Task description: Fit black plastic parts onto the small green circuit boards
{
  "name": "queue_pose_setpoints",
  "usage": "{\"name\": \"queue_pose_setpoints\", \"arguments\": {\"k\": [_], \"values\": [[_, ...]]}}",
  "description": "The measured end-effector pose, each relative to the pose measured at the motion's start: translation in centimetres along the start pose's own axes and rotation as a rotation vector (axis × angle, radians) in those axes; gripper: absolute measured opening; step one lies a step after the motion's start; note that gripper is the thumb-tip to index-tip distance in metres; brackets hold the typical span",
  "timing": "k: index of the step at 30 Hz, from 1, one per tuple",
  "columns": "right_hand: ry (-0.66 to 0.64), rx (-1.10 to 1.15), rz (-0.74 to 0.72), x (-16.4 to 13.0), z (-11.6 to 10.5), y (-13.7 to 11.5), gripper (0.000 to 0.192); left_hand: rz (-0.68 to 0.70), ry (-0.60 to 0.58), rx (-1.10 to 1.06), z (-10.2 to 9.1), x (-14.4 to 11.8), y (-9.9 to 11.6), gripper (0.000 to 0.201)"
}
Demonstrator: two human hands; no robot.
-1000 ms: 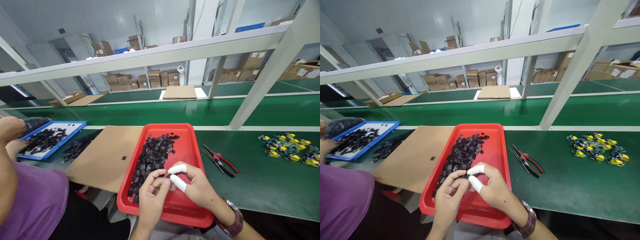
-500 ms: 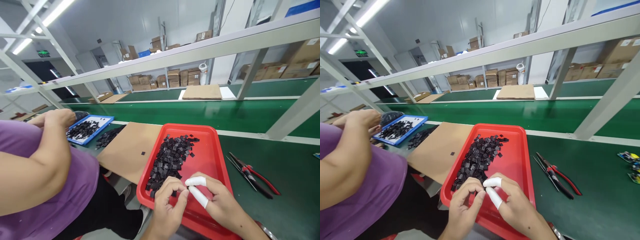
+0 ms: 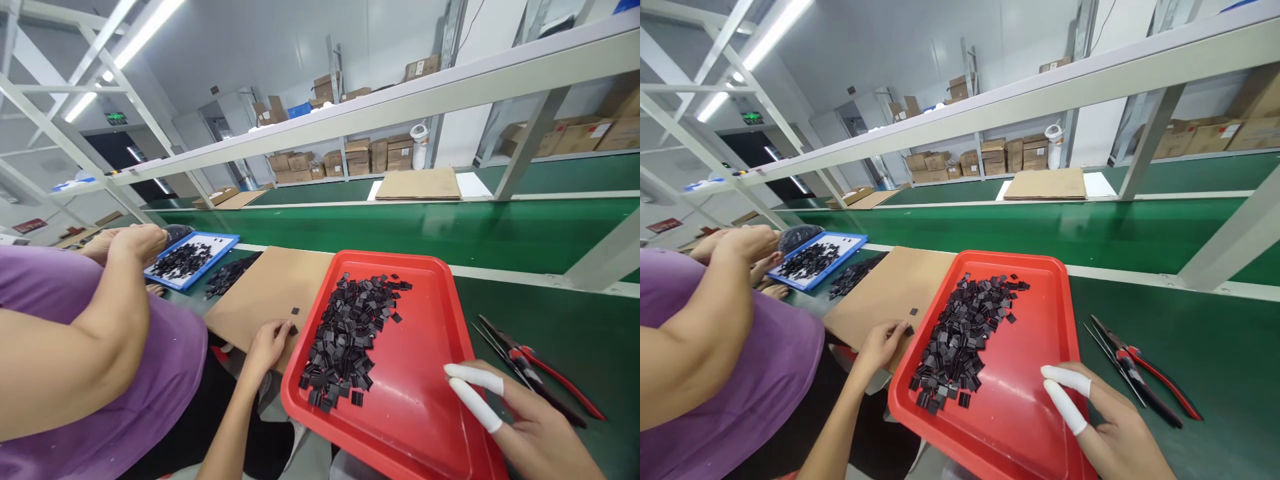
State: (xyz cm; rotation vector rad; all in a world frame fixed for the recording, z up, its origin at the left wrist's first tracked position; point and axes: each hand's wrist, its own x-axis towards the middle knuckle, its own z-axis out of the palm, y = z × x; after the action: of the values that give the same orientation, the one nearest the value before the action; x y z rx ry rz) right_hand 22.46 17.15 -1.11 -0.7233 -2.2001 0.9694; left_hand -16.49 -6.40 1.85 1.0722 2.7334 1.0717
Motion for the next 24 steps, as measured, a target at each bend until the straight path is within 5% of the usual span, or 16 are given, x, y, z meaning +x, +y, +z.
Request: {"name": "queue_pose_setpoints", "arguments": {"k": [11, 19, 24], "values": [[0.004, 0.012, 0.119, -0.6, 0.2, 0.5, 0.031, 0.095, -0.187, 0.062, 1.5, 5.6, -1.9, 0.029], [0.036, -0.005, 0.02, -0.3, -0.1, -0.5, 0.028, 0.128, -0.24, -0.119, 0.3, 5.6, -0.2, 0.013], [0.049, 0.037, -0.104, 0.6, 0.0, -2.9, 0.018, -0.006, -0.101, -0.322, -0.3, 4.5, 2.9, 0.022]]}}
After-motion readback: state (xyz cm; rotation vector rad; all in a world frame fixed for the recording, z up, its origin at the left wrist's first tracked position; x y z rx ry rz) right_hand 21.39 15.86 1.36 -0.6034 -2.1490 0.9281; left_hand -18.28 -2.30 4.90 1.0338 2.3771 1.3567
